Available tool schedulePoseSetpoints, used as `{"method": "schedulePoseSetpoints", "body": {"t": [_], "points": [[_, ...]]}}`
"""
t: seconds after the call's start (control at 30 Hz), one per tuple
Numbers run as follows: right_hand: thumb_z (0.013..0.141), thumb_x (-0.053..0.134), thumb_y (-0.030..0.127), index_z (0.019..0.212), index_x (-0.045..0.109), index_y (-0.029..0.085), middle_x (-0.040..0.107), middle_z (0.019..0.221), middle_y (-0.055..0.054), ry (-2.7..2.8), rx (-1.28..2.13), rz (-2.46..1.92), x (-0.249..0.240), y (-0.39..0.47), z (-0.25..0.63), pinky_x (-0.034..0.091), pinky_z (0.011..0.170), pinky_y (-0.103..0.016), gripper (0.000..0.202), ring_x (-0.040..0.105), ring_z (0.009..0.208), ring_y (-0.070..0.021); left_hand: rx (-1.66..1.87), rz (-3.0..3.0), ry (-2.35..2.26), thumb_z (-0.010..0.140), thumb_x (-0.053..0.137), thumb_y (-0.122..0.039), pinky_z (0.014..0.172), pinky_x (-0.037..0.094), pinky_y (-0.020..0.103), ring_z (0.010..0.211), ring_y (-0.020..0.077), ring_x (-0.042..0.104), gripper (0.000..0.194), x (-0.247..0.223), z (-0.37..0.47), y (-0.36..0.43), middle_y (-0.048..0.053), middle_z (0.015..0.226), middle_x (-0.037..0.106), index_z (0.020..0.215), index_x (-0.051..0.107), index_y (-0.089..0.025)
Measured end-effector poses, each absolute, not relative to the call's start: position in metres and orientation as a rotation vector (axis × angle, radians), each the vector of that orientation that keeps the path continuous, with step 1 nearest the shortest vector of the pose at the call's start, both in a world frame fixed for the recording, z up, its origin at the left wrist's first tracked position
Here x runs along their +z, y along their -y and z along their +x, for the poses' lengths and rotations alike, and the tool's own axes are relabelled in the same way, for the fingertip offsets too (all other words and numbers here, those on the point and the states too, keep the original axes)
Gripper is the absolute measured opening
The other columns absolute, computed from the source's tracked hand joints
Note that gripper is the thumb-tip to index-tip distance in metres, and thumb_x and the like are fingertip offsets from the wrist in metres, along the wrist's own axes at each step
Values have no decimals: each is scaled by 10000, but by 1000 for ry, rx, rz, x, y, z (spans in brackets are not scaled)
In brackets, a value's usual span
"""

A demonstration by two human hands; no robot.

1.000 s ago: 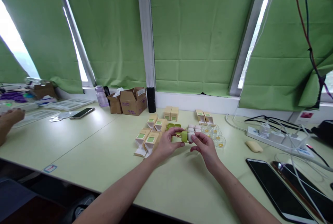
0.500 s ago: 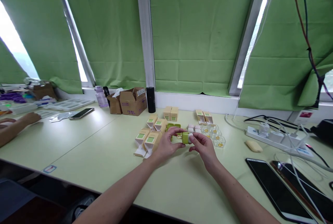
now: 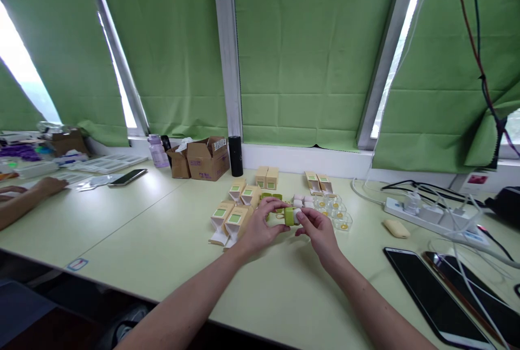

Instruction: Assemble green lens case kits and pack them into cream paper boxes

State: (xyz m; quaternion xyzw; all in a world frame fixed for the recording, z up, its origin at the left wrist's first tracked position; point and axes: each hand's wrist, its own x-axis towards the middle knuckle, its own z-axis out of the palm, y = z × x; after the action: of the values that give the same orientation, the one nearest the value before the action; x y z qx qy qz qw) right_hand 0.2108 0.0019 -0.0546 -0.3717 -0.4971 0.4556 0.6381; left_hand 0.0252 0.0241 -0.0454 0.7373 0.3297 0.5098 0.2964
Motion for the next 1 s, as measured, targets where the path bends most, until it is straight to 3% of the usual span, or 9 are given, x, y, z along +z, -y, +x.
{"method": "schedulePoseSetpoints", "body": {"t": [0.5, 0.7, 0.87, 1.0], "points": [[746, 844, 682, 900, 787, 191, 703, 745, -31, 1193, 996, -875, -59, -3, 209, 588, 550, -331, 518, 631, 652, -184, 1378, 2115, -861, 776, 881, -155, 1087, 511, 469, 1253, 292, 603, 459, -48, 25, -23, 93, 1240, 628, 1199, 739, -265], [844, 781, 645, 1235, 758, 245, 662, 747, 2, 1247, 969, -890, -61, -2, 211, 613, 567, -320, 560, 623, 659, -172, 1360, 2149, -849, 829, 837, -161, 1070, 524, 460, 1245, 286, 598, 427, -49, 26, -21, 101, 1250, 618, 1225, 712, -259], [869, 753, 649, 1161, 760, 217, 699, 837, -37, 1259, 961, -883, -61, -1, 210, 638, 570, -323, 522, 665, 752, -201, 1353, 2261, -902, 905, 745, -173, 1133, 483, 528, 1367, 327, 498, 443, -49, 28, -17, 142, 1341, 591, 1334, 669, -248], [830, 790, 656, 1136, 724, 193, 714, 872, -42, 1201, 982, -868, -62, -3, 207, 641, 551, -324, 558, 677, 731, -196, 1369, 2420, -923, 937, 687, -181, 1169, 442, 588, 1420, 340, 405, 595, -50, 31, -15, 138, 1407, 603, 1501, 511, -248]]}}
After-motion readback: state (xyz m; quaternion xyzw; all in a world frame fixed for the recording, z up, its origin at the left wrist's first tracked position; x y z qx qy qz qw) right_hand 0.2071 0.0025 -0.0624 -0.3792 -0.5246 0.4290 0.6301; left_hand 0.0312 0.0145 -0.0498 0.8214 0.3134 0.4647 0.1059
